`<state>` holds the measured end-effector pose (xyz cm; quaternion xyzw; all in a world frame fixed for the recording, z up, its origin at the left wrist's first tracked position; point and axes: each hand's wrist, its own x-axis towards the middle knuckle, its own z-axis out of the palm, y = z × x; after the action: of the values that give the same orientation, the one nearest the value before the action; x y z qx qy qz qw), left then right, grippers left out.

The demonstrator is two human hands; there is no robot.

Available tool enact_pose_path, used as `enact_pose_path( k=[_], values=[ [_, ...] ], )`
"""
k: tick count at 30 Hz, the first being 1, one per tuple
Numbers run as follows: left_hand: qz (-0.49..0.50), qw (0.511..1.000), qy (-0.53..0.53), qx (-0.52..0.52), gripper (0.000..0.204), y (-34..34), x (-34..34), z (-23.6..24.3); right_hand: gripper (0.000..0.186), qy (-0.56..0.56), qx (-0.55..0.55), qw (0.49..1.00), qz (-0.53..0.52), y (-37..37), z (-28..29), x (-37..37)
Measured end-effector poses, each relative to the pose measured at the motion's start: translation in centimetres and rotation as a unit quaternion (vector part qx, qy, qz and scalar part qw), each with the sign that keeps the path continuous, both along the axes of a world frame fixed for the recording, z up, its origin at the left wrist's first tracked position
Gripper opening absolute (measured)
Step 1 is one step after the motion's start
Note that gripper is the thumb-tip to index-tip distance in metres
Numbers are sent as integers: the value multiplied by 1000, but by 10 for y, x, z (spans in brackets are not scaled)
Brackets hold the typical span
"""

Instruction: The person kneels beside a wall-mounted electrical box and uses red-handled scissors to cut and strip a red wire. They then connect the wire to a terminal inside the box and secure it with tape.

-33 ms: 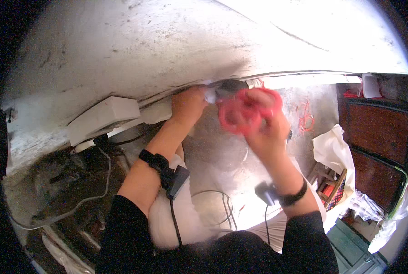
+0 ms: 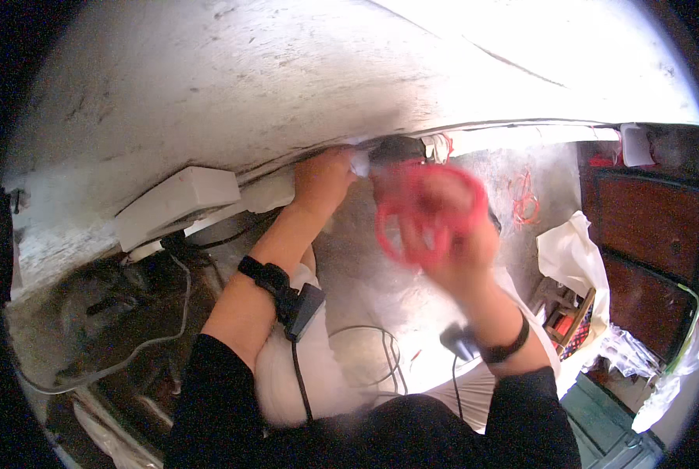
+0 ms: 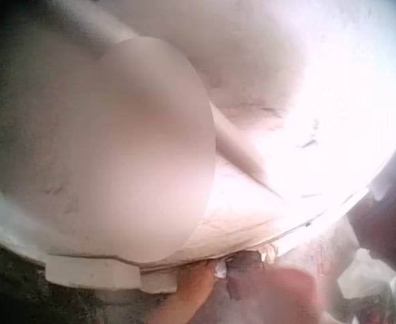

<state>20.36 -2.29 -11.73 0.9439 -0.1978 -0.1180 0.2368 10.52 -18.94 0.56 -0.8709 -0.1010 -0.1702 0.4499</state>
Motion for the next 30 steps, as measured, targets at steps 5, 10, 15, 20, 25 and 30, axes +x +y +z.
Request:
enact_pose_path(
  k=[5, 10, 15, 20, 25, 30],
  values=[
    [4, 1000, 29, -8, 36, -1, -1, 8, 38, 286, -106, 933, 189, 12, -40, -90],
    [24, 997, 71, 17, 38, -2, -1, 15, 30, 384, -349, 823, 230, 32, -188, -115],
    [0, 999, -48, 17, 43, 0, 0, 9, 13, 453, -344, 795, 211, 64, -269, -95],
    [12, 1000, -15, -7, 42, -1, -3, 7, 19, 347, 46, 936, -47, 97, -274, -28],
    [14, 1000, -17, -12, 43, -2, -5, 14, 32, 141, 907, 392, 71, 100, -270, 27],
    [11, 999, -36, -34, 45, -1, -5, 10, 28, 161, 913, 359, -108, 104, -254, 50]
  ],
)
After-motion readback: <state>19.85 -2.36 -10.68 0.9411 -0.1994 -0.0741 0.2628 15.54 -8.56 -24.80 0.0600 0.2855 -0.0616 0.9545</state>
